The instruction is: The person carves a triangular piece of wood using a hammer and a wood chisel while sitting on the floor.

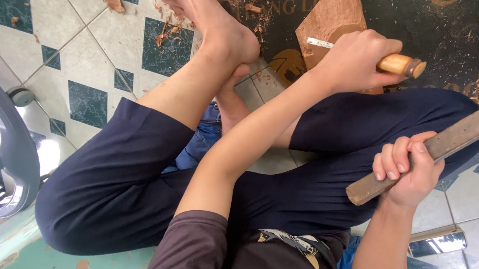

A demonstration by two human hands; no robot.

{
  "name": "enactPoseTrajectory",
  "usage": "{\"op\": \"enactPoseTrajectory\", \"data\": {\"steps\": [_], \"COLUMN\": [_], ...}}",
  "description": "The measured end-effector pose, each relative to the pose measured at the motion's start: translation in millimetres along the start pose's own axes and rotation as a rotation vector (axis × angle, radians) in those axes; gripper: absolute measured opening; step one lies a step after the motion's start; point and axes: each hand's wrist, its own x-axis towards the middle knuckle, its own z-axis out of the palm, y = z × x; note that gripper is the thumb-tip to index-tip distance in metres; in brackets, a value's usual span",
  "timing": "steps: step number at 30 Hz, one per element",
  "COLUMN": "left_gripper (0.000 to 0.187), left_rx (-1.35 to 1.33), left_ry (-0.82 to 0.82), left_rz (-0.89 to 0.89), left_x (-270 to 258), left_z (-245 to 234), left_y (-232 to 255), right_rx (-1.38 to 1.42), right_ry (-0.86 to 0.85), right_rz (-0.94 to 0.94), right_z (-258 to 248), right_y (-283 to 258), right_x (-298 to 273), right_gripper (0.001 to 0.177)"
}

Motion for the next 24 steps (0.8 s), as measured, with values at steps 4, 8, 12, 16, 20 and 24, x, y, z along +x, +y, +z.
{"op": "enactPoseTrajectory", "data": {"steps": [4,8,12,16,20,24], "left_gripper": [0.028,0.019,0.011,0.017,0.014,0.019], "left_rx": [0.01,-0.016,-0.156,-0.142,-0.121,-0.088], "left_ry": [0.002,-0.006,-0.037,-0.028,-0.038,0.056], "left_rz": [-0.005,-0.056,-0.064,0.005,-0.07,-0.047], "left_x": [5,-2,-17,-19,-7,6], "left_z": [-4,6,1,4,17,18], "left_y": [12,5,1,-3,-5,-2], "right_rx": [0.036,0.024,0.025,0.014,-0.018,-0.006], "right_ry": [0.0,0.006,-0.002,-0.011,-0.026,-0.01], "right_rz": [0.002,-0.002,-0.006,0.005,0.004,0.015], "right_z": [-3,-1,-4,0,-1,-2], "right_y": [-1,-2,0,0,1,3], "right_x": [-1,-2,0,4,5,7], "right_gripper": [0.017,0.015,0.017,0.016,0.013,0.016]}}
